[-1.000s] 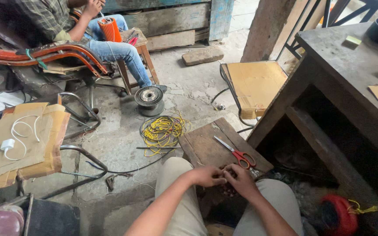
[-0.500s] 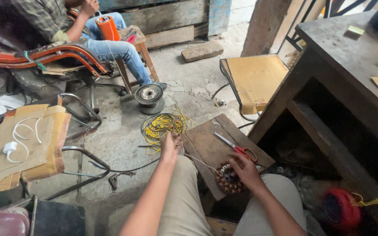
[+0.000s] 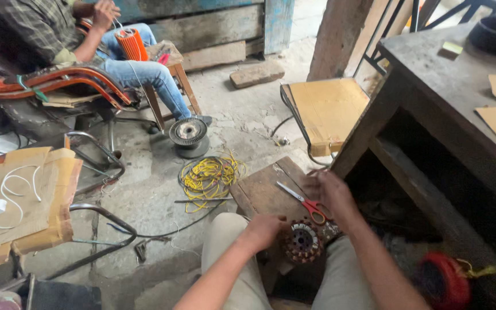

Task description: The person winds white wire around the slots of a motor stator, repeatedly threading and pulling the wire through the slots. They use red-handled scissors to cut the wire and continue winding. Another person in the background also winds wire on a separate spool.

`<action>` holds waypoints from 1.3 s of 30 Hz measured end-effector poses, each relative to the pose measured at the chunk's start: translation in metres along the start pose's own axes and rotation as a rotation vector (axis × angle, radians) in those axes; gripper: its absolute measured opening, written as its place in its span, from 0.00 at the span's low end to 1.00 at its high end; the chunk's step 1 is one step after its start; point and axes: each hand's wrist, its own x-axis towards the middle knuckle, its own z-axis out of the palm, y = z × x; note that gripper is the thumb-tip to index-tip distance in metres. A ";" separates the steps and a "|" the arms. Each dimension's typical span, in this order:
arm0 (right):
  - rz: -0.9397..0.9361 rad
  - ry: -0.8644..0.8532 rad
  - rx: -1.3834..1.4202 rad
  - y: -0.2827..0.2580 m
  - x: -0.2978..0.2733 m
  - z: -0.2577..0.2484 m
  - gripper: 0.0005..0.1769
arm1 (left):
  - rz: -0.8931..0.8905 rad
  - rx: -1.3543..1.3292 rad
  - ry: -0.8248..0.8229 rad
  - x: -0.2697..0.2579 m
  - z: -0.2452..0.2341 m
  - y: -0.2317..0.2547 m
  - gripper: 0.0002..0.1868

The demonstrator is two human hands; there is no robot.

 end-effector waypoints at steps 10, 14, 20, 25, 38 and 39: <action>0.153 -0.177 -0.582 0.109 -0.054 -0.012 0.17 | -0.047 0.137 -0.062 0.006 0.009 0.003 0.11; 0.005 -0.107 -0.371 0.098 -0.038 -0.013 0.26 | 0.026 0.181 -0.029 0.007 0.015 -0.001 0.12; 0.012 -0.070 -0.093 0.023 0.000 -0.008 0.44 | 0.048 0.201 -0.111 0.010 0.017 -0.005 0.10; 0.006 -0.177 -0.268 0.015 0.012 -0.005 0.35 | 0.047 0.121 -0.090 0.011 0.011 0.001 0.08; -0.302 -0.107 -1.004 0.096 -0.088 0.019 0.15 | -0.049 0.072 -0.093 0.009 0.002 0.005 0.11; -0.434 -0.114 -1.110 0.094 -0.088 0.020 0.14 | -0.061 0.071 -0.092 0.010 0.003 0.004 0.11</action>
